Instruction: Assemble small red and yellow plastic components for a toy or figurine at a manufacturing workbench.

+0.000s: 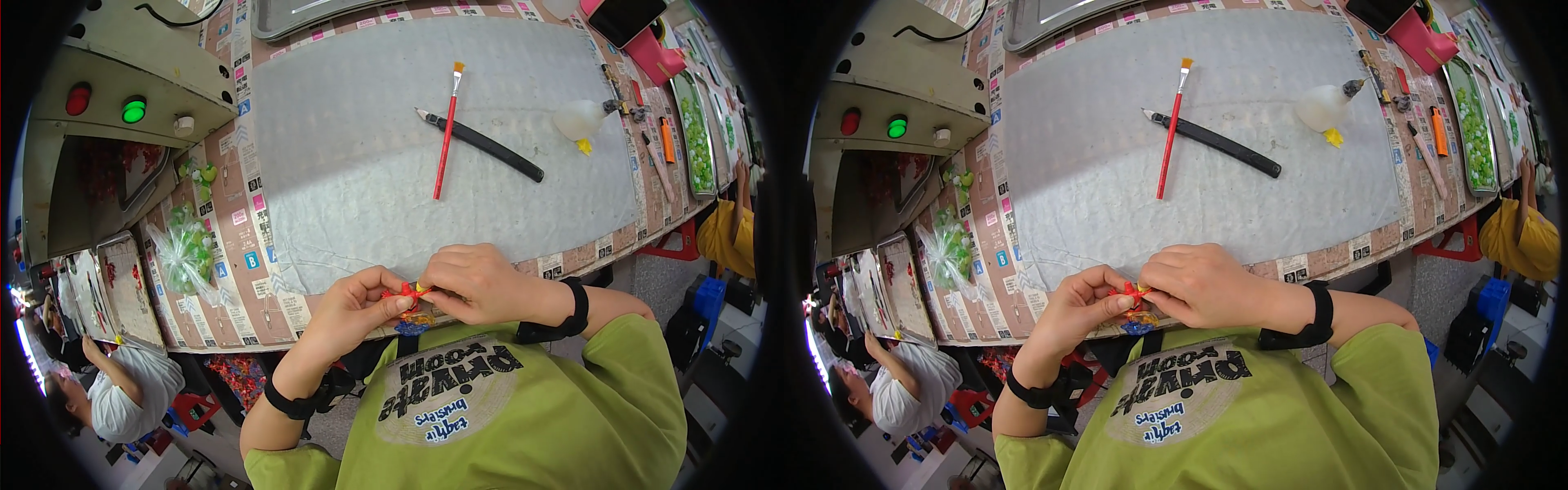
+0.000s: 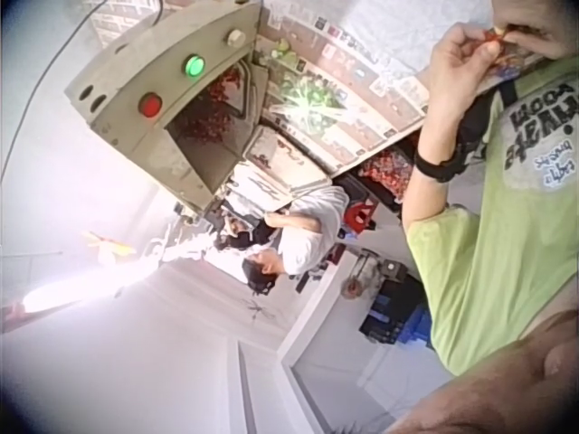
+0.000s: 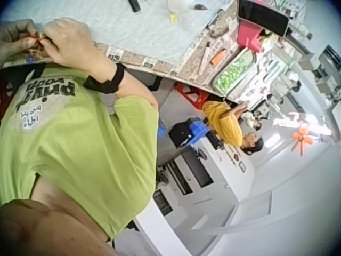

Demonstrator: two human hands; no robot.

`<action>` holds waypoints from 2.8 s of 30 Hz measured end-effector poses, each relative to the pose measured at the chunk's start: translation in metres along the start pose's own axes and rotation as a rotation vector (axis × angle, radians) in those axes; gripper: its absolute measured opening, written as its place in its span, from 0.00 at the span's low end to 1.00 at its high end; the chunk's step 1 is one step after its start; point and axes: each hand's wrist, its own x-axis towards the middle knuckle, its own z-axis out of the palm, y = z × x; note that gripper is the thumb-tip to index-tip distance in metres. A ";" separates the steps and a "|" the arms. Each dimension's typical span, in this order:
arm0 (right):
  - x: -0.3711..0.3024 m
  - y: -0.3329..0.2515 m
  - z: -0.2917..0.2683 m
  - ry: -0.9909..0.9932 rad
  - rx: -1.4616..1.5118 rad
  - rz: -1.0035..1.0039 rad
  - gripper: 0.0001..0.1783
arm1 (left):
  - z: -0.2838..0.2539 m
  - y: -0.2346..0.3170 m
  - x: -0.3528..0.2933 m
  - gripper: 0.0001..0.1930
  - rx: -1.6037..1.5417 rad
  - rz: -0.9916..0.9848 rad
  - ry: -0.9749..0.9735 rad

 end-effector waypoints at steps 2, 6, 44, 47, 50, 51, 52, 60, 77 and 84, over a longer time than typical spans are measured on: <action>0.000 0.000 0.000 0.019 0.001 -0.015 0.07 | 0.000 0.000 0.000 0.07 0.009 0.005 -0.003; 0.000 -0.001 -0.001 -0.022 -0.004 0.015 0.06 | 0.000 0.000 0.000 0.07 -0.002 0.000 0.003; 0.011 -0.033 -0.021 0.086 0.499 0.366 0.06 | 0.024 0.000 -0.025 0.13 -0.345 0.298 -0.015; 0.011 -0.034 -0.020 0.109 0.464 0.363 0.05 | 0.026 0.000 -0.028 0.17 -0.289 0.374 0.005; 0.011 -0.034 -0.019 0.125 0.463 0.342 0.05 | 0.027 0.000 -0.029 0.20 -0.250 0.386 0.034; 0.011 -0.034 -0.019 0.133 0.458 0.344 0.06 | 0.028 0.000 -0.029 0.21 -0.200 0.400 0.060; 0.011 -0.035 -0.018 0.142 0.454 0.347 0.06 | 0.028 0.000 -0.030 0.22 -0.150 0.414 0.087; 0.016 -0.032 -0.014 0.167 0.449 0.350 0.08 | 0.031 0.005 -0.035 0.28 0.139 0.523 0.267; 0.055 0.000 -0.094 0.167 -0.831 0.226 0.13 | 0.026 0.005 -0.034 0.29 -0.061 0.541 0.214; 0.083 0.036 -0.083 -0.063 -0.976 0.255 0.12 | 0.025 0.002 -0.039 0.29 -0.192 0.647 0.244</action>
